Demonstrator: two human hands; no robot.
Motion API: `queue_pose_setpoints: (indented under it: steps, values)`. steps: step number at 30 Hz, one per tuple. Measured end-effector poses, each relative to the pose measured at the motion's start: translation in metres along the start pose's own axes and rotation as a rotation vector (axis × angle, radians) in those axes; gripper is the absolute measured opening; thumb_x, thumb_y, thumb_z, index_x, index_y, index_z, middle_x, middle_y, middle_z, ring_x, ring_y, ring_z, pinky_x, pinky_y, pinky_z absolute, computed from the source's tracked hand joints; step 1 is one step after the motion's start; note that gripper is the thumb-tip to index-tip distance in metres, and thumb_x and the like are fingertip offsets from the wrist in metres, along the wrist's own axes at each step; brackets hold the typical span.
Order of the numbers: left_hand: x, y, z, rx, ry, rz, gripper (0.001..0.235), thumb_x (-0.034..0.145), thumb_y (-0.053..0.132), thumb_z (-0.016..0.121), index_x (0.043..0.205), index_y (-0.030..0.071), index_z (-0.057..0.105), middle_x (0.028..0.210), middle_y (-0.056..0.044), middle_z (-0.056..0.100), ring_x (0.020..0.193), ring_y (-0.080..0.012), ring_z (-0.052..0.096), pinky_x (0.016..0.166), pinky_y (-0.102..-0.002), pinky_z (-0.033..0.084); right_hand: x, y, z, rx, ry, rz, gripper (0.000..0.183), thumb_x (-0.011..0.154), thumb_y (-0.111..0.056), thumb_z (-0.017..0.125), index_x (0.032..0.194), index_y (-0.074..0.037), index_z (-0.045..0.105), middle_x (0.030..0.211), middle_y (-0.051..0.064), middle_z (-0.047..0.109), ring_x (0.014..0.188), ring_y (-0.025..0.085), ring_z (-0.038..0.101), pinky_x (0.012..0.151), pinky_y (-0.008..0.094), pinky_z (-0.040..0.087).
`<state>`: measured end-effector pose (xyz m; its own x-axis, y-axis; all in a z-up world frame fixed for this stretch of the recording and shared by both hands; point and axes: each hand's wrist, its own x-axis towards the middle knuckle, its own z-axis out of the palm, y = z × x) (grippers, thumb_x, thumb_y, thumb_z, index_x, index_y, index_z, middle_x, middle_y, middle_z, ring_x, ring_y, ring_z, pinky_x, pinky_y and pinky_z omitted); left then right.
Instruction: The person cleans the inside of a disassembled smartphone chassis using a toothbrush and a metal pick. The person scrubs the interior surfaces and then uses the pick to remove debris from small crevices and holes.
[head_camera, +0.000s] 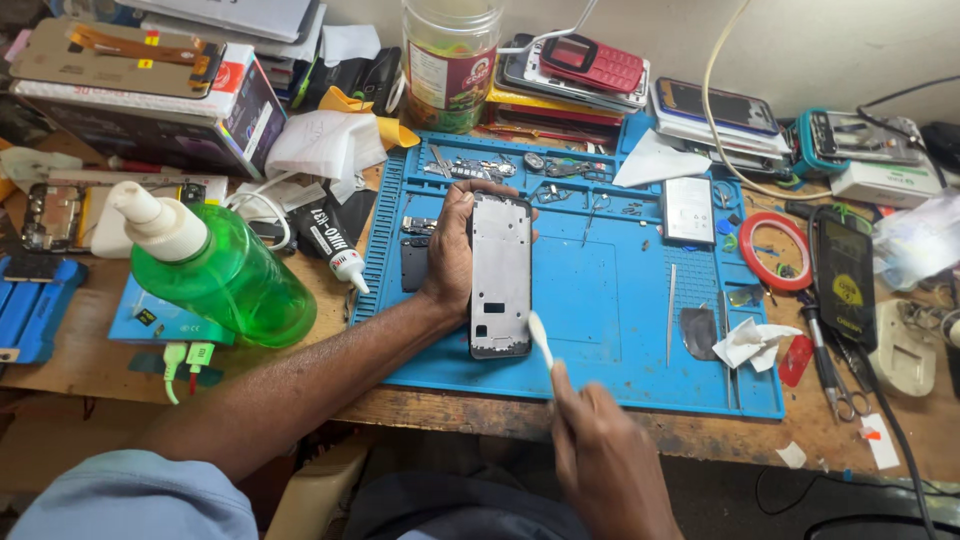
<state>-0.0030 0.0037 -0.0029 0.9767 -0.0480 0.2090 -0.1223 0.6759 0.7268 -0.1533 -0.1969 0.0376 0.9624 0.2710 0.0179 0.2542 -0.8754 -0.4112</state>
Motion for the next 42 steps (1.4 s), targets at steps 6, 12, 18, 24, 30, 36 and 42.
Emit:
queue_pose_setpoints:
  steps: [6, 12, 18, 24, 30, 36, 42]
  values:
    - [0.0, 0.004, 0.003, 0.01, -0.011, 0.02, 0.03, 0.109, 0.028, 0.027, 0.122, 0.007, 0.045, 0.114, -0.02, 0.066, 0.105, -0.0269, 0.07, 0.092, -0.043, 0.063, 0.082, -0.015, -0.01, -0.049, 0.087, 0.006, 0.04, 0.099, -0.016, 0.06, 0.138, -0.007, 0.057, 0.085, 0.018, 0.063, 0.066, 0.035, 0.068, 0.058, 0.048, 0.055]
    - [0.0, 0.004, 0.002, 0.023, 0.004, 0.017, 0.033, 0.108, 0.029, 0.026, 0.121, 0.006, 0.046, 0.108, -0.022, 0.068, 0.095, -0.0268, 0.071, 0.085, -0.042, 0.063, 0.02, -0.011, -0.002, -0.051, -0.007, -0.012, 0.051, 0.093, -0.017, 0.062, 0.143, -0.008, 0.056, 0.084, 0.015, 0.063, 0.061, 0.034, 0.067, 0.055, 0.049, 0.054]
    - [0.0, 0.003, 0.003, 0.042, -0.007, -0.001, 0.033, 0.108, 0.029, 0.024, 0.121, 0.008, 0.045, 0.107, -0.021, 0.068, 0.095, -0.0264, 0.071, 0.081, -0.041, 0.063, -0.009, -0.001, 0.004, -0.034, 0.023, -0.05, 0.049, 0.09, -0.018, 0.064, 0.138, -0.009, 0.059, 0.085, 0.014, 0.065, 0.061, 0.035, 0.068, 0.053, 0.05, 0.054]
    - [0.0, 0.006, 0.003, 0.057, -0.033, 0.016, 0.032, 0.108, 0.026, 0.024, 0.123, 0.007, 0.046, 0.115, -0.024, 0.069, 0.102, -0.0259, 0.07, 0.087, -0.04, 0.062, 0.082, -0.006, -0.001, -0.084, 0.043, 0.01, 0.04, 0.101, -0.018, 0.057, 0.14, -0.008, 0.055, 0.079, 0.014, 0.063, 0.058, 0.027, 0.066, 0.05, 0.043, 0.054]
    - [-0.001, 0.006, 0.005, 0.052, 0.03, 0.008, 0.034, 0.107, 0.027, 0.024, 0.12, 0.007, 0.047, 0.108, -0.023, 0.068, 0.09, -0.0267, 0.07, 0.075, -0.04, 0.062, 0.012, 0.004, 0.013, -0.02, 0.128, -0.125, 0.05, 0.089, -0.016, 0.064, 0.138, -0.009, 0.057, 0.081, 0.018, 0.061, 0.067, 0.041, 0.066, 0.055, 0.053, 0.052]
    - [0.001, 0.003, 0.003, -0.037, -0.011, 0.009, 0.032, 0.109, 0.027, 0.026, 0.121, 0.006, 0.046, 0.11, -0.022, 0.066, 0.092, -0.0259, 0.069, 0.075, -0.041, 0.062, 0.014, 0.007, 0.014, -0.015, 0.051, 0.0, 0.051, 0.091, -0.02, 0.064, 0.141, -0.013, 0.059, 0.086, 0.015, 0.063, 0.065, 0.037, 0.068, 0.056, 0.051, 0.055]
    - [-0.001, 0.005, 0.007, -0.059, -0.006, 0.01, 0.028, 0.108, 0.024, 0.028, 0.12, 0.007, 0.047, 0.115, -0.02, 0.065, 0.097, -0.0288, 0.069, 0.086, -0.043, 0.062, 0.094, -0.009, -0.02, 0.012, 0.117, 0.001, 0.037, 0.098, -0.017, 0.063, 0.135, -0.01, 0.063, 0.078, 0.011, 0.063, 0.06, 0.026, 0.065, 0.051, 0.041, 0.055]
